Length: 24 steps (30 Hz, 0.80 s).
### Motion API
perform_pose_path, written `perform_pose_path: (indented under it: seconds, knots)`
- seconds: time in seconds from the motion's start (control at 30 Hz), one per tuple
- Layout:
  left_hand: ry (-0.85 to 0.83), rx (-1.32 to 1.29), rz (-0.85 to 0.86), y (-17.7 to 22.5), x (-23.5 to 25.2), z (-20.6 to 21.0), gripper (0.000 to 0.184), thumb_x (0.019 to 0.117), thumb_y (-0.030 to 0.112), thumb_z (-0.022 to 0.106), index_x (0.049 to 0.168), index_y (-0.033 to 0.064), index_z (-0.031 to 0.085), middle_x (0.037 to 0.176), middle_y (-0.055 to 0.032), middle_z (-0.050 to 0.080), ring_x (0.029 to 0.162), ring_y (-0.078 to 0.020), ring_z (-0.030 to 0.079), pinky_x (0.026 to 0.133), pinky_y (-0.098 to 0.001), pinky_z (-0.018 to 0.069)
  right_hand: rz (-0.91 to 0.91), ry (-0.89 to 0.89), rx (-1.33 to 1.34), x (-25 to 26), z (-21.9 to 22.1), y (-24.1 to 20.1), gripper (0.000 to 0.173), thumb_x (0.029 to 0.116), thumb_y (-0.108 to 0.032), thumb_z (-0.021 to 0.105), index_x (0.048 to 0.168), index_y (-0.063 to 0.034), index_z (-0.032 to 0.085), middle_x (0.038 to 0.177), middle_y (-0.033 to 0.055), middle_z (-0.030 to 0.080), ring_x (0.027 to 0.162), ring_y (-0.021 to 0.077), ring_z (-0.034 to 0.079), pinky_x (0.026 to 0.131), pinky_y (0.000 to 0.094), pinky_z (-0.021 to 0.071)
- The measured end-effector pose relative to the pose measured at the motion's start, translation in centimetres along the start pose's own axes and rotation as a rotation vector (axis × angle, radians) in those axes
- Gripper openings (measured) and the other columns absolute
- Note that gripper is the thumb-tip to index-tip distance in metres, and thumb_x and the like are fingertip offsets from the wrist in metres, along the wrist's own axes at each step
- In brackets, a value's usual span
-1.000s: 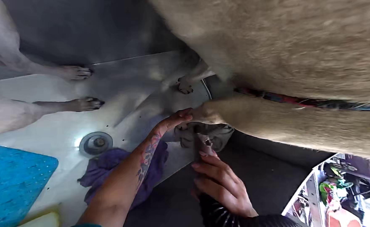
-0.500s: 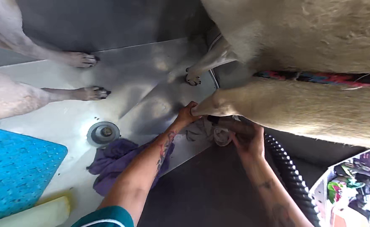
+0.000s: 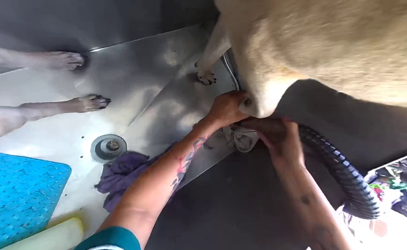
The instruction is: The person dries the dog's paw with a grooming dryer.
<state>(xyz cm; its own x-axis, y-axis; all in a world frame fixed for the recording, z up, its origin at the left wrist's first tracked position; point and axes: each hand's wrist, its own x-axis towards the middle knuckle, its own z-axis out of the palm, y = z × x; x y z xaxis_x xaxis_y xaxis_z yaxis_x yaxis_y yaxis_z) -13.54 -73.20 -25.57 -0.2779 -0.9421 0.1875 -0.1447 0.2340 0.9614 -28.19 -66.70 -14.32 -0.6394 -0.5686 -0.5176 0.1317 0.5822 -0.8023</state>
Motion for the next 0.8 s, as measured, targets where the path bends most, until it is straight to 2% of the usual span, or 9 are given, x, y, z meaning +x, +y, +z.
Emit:
perform_pose_path:
  seconds: [0.07,0.17,0.27,0.33,0.4,0.5,0.57,0.7,0.8]
  knots:
    - [-0.029,-0.143,-0.127,-0.5,-0.5,0.1,0.046,0.0795,0.016,0.086,0.116,-0.0074,0.070,0.121,-0.0242,0.069,0.114,-0.0349,0.067,0.100,-0.0540,0.0517,-0.034,0.012,0.085,-3.2,-2.3,-2.6,0.042,0.1067,-0.042,0.048,0.136,-0.0122,0.050,0.122,0.0082,0.066,0.111,0.0236,0.069,0.090,0.0431,0.0615]
    - [0.020,-0.365,-0.267,0.0,-1.7,0.1,0.051,0.0813,0.015,0.085,0.123,-0.0069,0.065,0.111,-0.0172,0.072,0.105,-0.0194,0.070,0.098,-0.0402,0.0549,-0.049,0.105,0.277,-5.9,-5.5,-4.1,0.034,0.1098,-0.041,0.038,0.124,-0.0127,0.052,0.113,0.0093,0.071,0.102,0.0249,0.074,0.084,0.0437,0.0644]
    - [0.102,-0.440,-0.171,3.9,-1.0,-0.1,0.047,0.0803,0.016,0.084,0.119,-0.0030,0.065,0.102,-0.0081,0.073,0.094,-0.0056,0.070,0.089,-0.0271,0.0581,-0.124,0.045,0.293,-7.5,-8.3,-3.4,0.029,0.1096,-0.034,0.039,0.123,-0.0143,0.055,0.114,0.0068,0.071,0.105,0.0238,0.073,0.088,0.0449,0.0636]
    - [0.093,-0.394,-0.077,7.6,1.0,0.3,0.045,0.0758,0.017,0.085,0.112,-0.0035,0.069,0.099,-0.0085,0.074,0.093,-0.0065,0.071,0.088,-0.0285,0.0588,-0.173,-0.025,0.355,-8.6,-9.3,-3.5,0.026,0.1078,-0.033,0.043,0.120,-0.0165,0.060,0.112,0.0050,0.074,0.105,0.0230,0.074,0.087,0.0445,0.0641]
    - [0.015,-0.429,-0.095,10.7,2.1,2.1,0.042,0.0752,0.016,0.085,0.109,-0.0043,0.069,0.099,-0.0097,0.073,0.095,-0.0097,0.069,0.090,-0.0318,0.0573,-0.219,-0.047,0.434,-9.4,-10.2,-3.6,0.026,0.1062,-0.032,0.047,0.123,-0.0169,0.058,0.114,0.0048,0.073,0.107,0.0225,0.073,0.089,0.0444,0.0632]
    - [0.032,-0.658,-0.192,11.5,1.9,5.4,0.026,0.0857,0.013,0.073,0.107,-0.0020,0.067,0.098,-0.0086,0.075,0.094,-0.0129,0.070,0.088,-0.0331,0.0580,-0.220,-0.001,0.503,-9.3,-12.3,-3.4,0.034,0.1020,-0.030,0.058,0.131,-0.0119,0.055,0.122,0.0108,0.071,0.110,0.0251,0.072,0.088,0.0436,0.0639]
    - [0.068,-0.759,-0.197,12.2,1.2,6.4,0.011,0.0921,0.012,0.062,0.098,0.0045,0.067,0.094,-0.0049,0.076,0.092,-0.0124,0.071,0.086,-0.0314,0.0577,-0.158,-0.046,0.604,-9.1,-13.9,-3.4,0.039,0.0958,-0.031,0.068,0.128,-0.0105,0.059,0.120,0.0139,0.072,0.106,0.0280,0.073,0.086,0.0458,0.0645]
    - [0.224,-0.827,-0.357,13.6,-0.9,7.5,0.014,0.0969,0.010,0.049,0.101,0.0066,0.061,0.095,-0.0077,0.077,0.096,-0.0181,0.074,0.093,-0.0360,0.0580,-0.101,-0.105,0.656,-7.2,-15.8,-4.0,0.033,0.0988,-0.022,0.066,0.128,-0.0073,0.061,0.120,0.0145,0.071,0.106,0.0267,0.073,0.085,0.0418,0.0645]
    - [0.285,-0.794,-0.357,16.1,0.7,7.3,0.023,0.1005,0.015,0.039,0.102,0.0083,0.061,0.100,-0.0086,0.077,0.102,-0.0208,0.073,0.099,-0.0391,0.0563,-0.122,-0.274,0.693,-4.9,-17.7,-5.1,0.036,0.0921,-0.023,0.074,0.124,-0.0095,0.064,0.122,0.0147,0.071,0.110,0.0273,0.072,0.088,0.0437,0.0637]
